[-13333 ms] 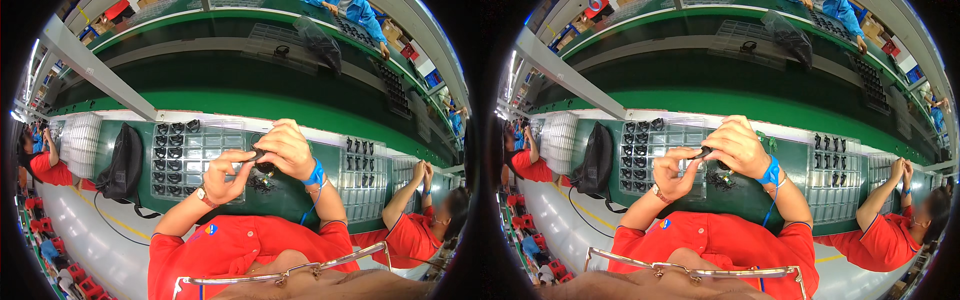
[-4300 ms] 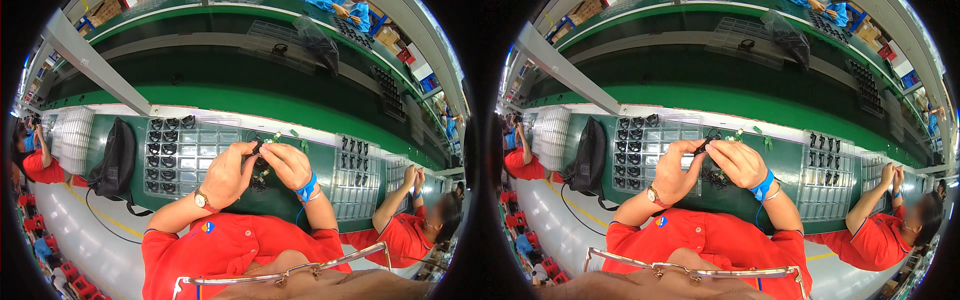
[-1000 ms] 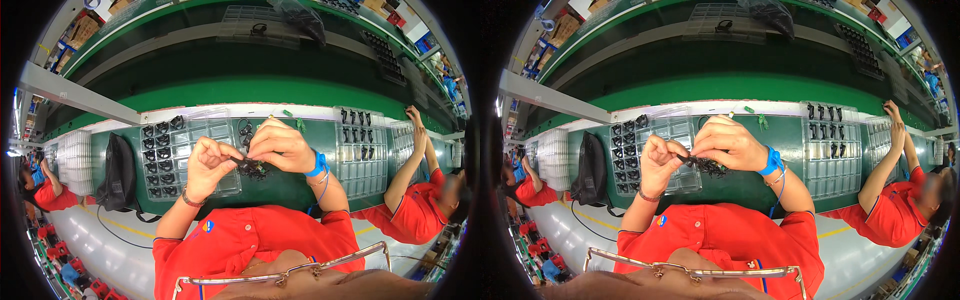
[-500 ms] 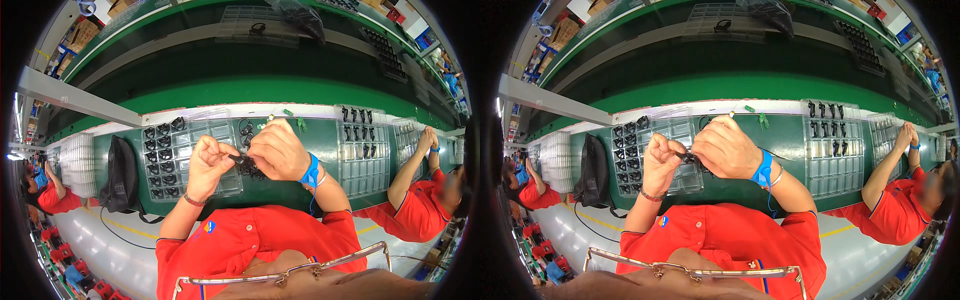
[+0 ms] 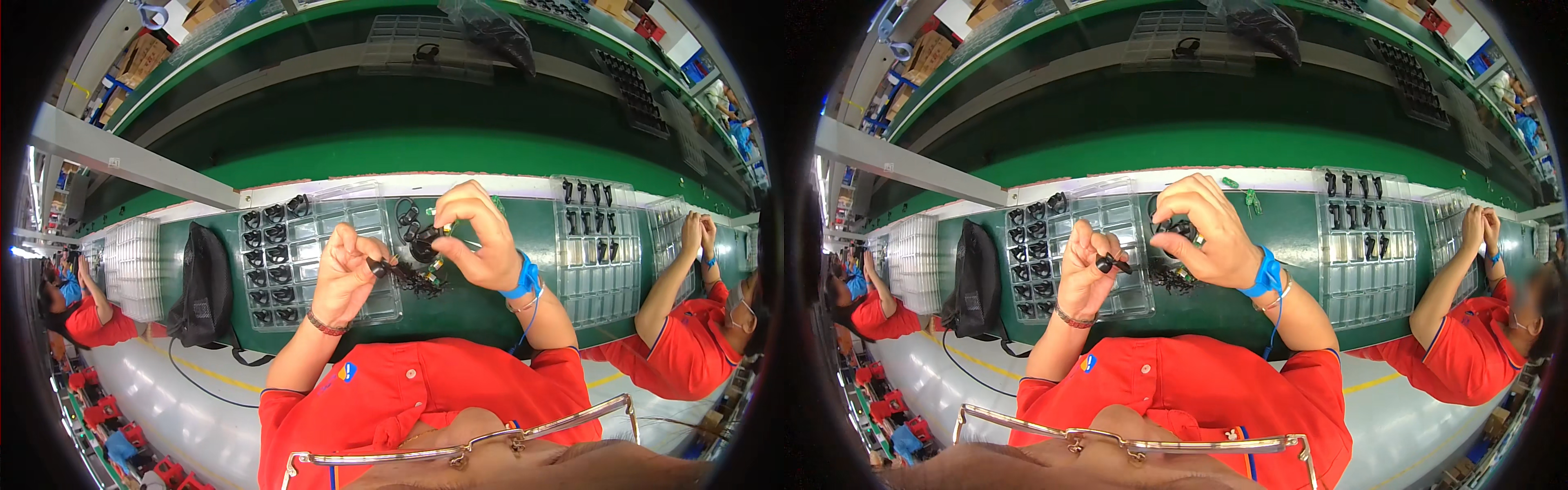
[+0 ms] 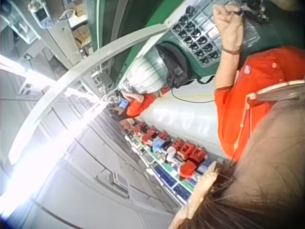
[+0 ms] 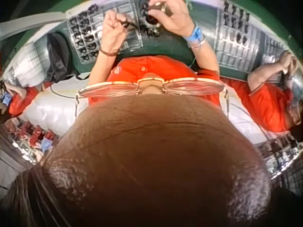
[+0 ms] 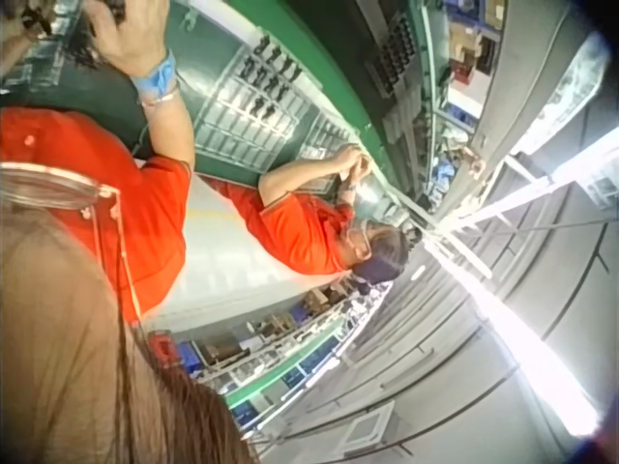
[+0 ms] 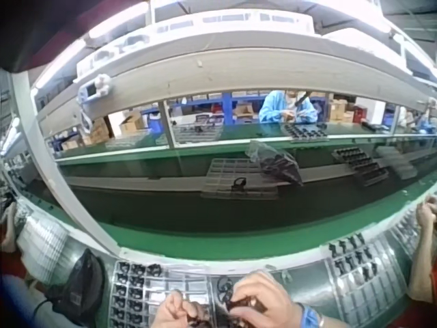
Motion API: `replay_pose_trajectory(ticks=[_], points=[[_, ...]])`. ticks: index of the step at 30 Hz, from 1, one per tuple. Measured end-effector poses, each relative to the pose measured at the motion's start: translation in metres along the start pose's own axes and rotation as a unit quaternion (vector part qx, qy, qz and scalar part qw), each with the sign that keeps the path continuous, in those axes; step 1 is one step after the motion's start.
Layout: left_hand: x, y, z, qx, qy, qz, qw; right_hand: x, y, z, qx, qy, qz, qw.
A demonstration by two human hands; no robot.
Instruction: Assembling small electronic components onto printed circuit boards at a factory workstation.
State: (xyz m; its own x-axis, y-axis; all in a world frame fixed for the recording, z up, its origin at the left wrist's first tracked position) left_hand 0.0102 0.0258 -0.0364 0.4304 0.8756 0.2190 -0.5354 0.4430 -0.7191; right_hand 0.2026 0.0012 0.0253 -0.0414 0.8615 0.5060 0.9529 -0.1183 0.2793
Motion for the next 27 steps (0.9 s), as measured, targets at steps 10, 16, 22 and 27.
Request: replay_pose_trajectory(ticks=[10,16,22,27], points=[[-0.003,-0.001,-0.009,-0.060,0.032,0.007,0.998,-0.003,-0.025,0.002,0.080,0.025,-0.080,0.993],[-0.007,0.000,-0.015,-0.073,0.071,0.011,0.995,-0.007,-0.024,0.001,0.070,0.061,-0.093,0.991],[-0.002,-0.008,-0.011,-0.053,0.069,0.036,0.996,-0.003,0.010,0.016,0.149,-0.045,0.095,0.983],[0.000,-0.010,-0.011,-0.057,0.066,0.038,0.995,-0.009,0.010,0.011,0.241,-0.078,0.152,0.955]])
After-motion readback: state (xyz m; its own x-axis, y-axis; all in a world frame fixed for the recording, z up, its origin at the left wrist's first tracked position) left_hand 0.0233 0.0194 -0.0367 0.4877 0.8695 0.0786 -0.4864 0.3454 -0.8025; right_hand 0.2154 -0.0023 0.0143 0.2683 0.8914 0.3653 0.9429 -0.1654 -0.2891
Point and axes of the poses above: each hand's wrist, its own x-axis towards the middle knuckle, its own y-axis out of the back of the hand, z = x × y, the point moved 4 cm from there along x, towards the middle knuckle, and after that the axes turned 9 degrees about -y, right-handed, at the moved point
